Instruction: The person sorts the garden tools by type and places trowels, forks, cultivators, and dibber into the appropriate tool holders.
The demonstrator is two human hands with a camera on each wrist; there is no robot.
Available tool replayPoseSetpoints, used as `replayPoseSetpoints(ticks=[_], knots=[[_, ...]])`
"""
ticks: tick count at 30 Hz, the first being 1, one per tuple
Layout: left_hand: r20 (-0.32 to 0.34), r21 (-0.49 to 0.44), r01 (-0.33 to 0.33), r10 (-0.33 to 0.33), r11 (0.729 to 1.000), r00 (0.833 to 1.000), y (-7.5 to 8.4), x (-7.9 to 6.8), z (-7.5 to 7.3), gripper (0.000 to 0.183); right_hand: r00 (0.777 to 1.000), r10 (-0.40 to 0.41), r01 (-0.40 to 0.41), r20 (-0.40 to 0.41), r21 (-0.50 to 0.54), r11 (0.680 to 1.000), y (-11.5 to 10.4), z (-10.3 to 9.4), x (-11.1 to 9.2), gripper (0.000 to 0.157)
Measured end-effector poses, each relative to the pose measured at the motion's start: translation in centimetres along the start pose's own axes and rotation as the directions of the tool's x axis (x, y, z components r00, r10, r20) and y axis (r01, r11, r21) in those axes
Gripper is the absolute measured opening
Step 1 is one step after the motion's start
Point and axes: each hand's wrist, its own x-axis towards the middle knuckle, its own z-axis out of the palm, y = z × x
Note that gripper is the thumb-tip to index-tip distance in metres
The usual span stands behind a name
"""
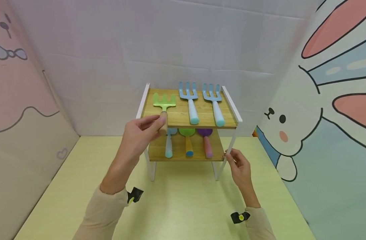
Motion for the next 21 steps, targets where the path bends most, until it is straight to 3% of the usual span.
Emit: replayPoseSetpoints(ticks=[14,21], knots=[[-0.049,0.056,-0.025,0.028,0.998,0.998,0.9,1.3,0.7,0.056,1.000,0.010,-0.010,-0.006,-0.014,1.000,0.0,0.0,0.0,0.014],[-0.068,0.138,-0.112,0.122,0.984,0.990,0.5,1.6,1.2,0.050,1.000,0.001,-0.001,-0.004,0.005,1.000,0.1,0.0,0.0,0.016]])
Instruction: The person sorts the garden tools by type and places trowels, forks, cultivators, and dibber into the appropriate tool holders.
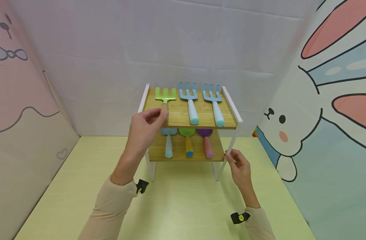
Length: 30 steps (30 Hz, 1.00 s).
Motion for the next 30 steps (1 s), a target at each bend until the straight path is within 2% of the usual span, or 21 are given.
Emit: replayPoseSetpoints(ticks=[6,17,21,26,30], knots=[[-0.062,0.120,-0.100,0.108,0.988,0.992,-0.2,0.1,0.7,0.040,1.000,0.018,-0.018,-0.002,-0.008,1.000,-0.2,0.0,-0.2,0.015],[-0.134,0.236,-0.145,0.180,0.961,0.974,0.0,0.3,1.7,0.035,0.999,0.028,-0.028,-0.015,-0.022,0.999,-0.5,0.1,-0.3,0.013],[-0.159,0.291,-0.203,0.256,0.935,0.953,-0.1,0.6,2.1,0.029,1.000,0.028,-0.028,-0.014,-0.023,0.999,-0.5,0.1,-0.3,0.014],[-0.172,0.396,-0.286,0.376,0.873,0.911,-0.4,0.7,2.7,0.022,0.999,0.031,-0.031,-0.016,-0.023,0.999,-0.6,0.2,-0.3,0.016],[-0.183,0.457,-0.299,0.418,0.838,0.890,-0.5,0.6,3.0,0.021,0.999,0.032,-0.032,-0.019,-0.025,0.999,-0.7,0.2,-0.3,0.015]])
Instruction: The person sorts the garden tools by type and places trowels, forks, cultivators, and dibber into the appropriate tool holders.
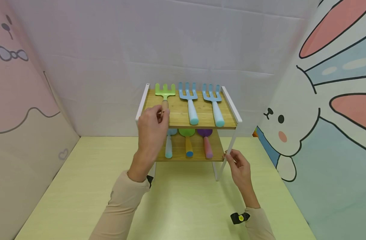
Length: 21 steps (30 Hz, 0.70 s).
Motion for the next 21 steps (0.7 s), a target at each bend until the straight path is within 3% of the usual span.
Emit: replayPoseSetpoints(ticks=[5,21], knots=[[0.001,0.022,0.021,-0.021,1.000,1.000,0.02,-0.12,0.19,0.024,1.000,-0.004,0.004,0.002,0.000,1.000,0.10,-0.03,0.00,0.014],[0.025,-0.043,0.052,-0.051,0.998,0.998,-0.44,-0.78,0.34,0.035,1.000,-0.020,0.020,0.019,-0.005,1.000,0.30,-0.23,0.09,0.013]])
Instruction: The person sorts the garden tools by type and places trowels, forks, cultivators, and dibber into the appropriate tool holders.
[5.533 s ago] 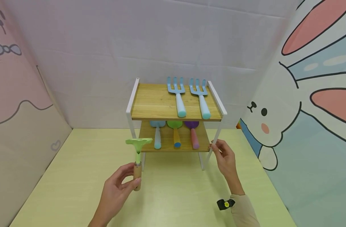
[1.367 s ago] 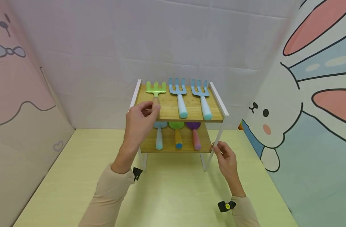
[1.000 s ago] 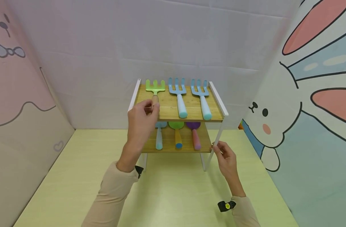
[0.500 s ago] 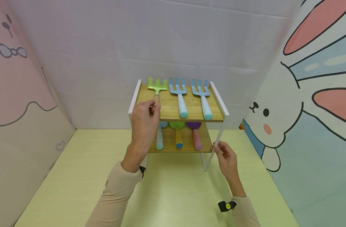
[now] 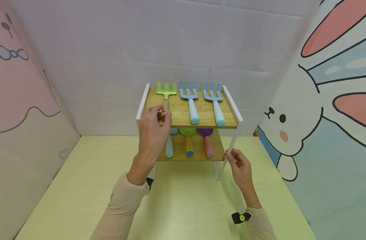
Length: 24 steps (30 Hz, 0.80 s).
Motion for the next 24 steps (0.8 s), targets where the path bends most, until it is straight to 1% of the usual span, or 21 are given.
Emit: replayPoseSetpoints(ticks=[4,7,11,17,20,24], knots=[[-0.003,-0.032,0.011,-0.011,0.999,1.000,0.1,-0.4,-0.1,0.036,0.999,0.034,-0.034,-0.009,-0.017,0.999,-0.3,-0.1,0.0,0.014],[-0.017,-0.038,0.005,-0.005,0.999,1.000,0.2,-0.6,-0.3,0.034,0.998,0.059,-0.060,-0.012,-0.025,0.998,-0.6,-0.2,0.0,0.015],[-0.034,-0.033,-0.020,0.019,0.999,0.999,0.3,-1.0,-0.5,0.032,0.998,0.060,-0.060,0.002,-0.038,0.997,-1.2,-0.3,0.0,0.017],[-0.035,-0.036,-0.050,0.049,0.998,0.998,0.3,-1.8,-0.7,0.030,0.998,0.054,-0.053,0.019,-0.062,0.997,-1.8,-0.5,-0.2,0.020],[-0.031,-0.048,-0.075,0.074,0.996,0.997,0.3,-2.2,-0.8,0.028,0.998,0.065,-0.065,0.000,-0.068,0.996,-2.0,-0.4,-0.3,0.022],[-0.026,-0.074,-0.111,0.110,0.991,0.994,0.1,-2.8,-0.9,0.024,0.994,0.090,-0.093,-0.054,-0.048,0.995,-2.3,-0.3,-0.4,0.022]])
